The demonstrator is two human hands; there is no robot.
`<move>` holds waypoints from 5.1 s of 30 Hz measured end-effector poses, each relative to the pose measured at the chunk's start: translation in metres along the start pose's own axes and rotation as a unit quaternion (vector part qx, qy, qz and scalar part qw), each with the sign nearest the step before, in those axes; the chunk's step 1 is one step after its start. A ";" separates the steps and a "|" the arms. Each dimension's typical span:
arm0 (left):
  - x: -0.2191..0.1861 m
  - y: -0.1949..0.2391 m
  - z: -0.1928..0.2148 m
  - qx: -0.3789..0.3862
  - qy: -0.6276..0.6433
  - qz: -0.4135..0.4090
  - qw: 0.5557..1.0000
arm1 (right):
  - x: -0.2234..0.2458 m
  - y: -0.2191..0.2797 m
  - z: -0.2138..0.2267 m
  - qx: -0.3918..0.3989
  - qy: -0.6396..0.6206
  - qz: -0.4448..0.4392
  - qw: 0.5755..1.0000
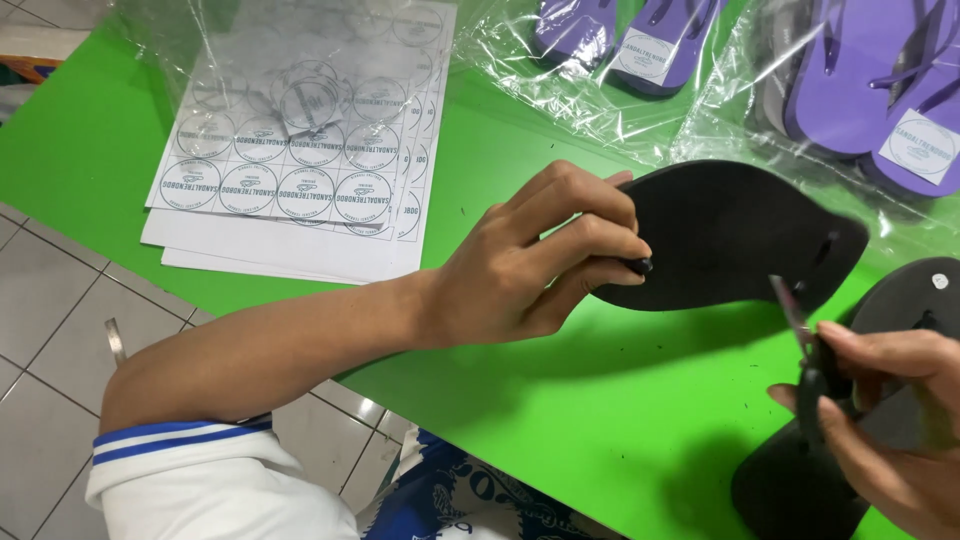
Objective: The person trims the excess material from the straps of a black sandal using shears and then places a pair of black sandals into a clear plastic bag.
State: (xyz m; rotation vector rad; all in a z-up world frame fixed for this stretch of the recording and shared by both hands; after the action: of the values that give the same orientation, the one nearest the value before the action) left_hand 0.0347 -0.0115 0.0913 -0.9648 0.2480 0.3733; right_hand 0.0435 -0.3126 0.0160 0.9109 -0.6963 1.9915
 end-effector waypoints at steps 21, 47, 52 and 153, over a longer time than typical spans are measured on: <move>0.051 -0.012 -0.007 0.029 0.247 0.314 0.916 | 0.045 0.006 0.012 -0.139 0.056 0.027 0.988; 0.083 -0.009 -0.025 -0.066 0.330 0.334 0.880 | 0.006 0.008 0.001 -0.132 -0.183 -0.091 0.970; 0.091 0.000 -0.034 -0.091 0.417 0.339 0.838 | 0.007 0.009 -0.002 -0.122 -0.201 -0.088 0.968; 0.092 0.020 -0.060 -0.134 0.448 0.367 0.805 | 0.089 -0.043 -0.084 0.180 0.563 0.281 0.756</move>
State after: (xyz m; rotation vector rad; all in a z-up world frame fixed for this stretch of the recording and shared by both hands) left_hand 0.1080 -0.0328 0.0097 -1.2538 1.5041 0.6467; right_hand 0.0147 -0.1891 0.0435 -0.4964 0.1769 2.7330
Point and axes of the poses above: each hand's wrist, its own y-axis away from the middle knuckle, its own z-axis out of the back of the hand, x = y × z, the point moved 8 cm from there along -y, towards the middle knuckle, and after that the axes turned 12 degrees about x, right-handed, at the moved point
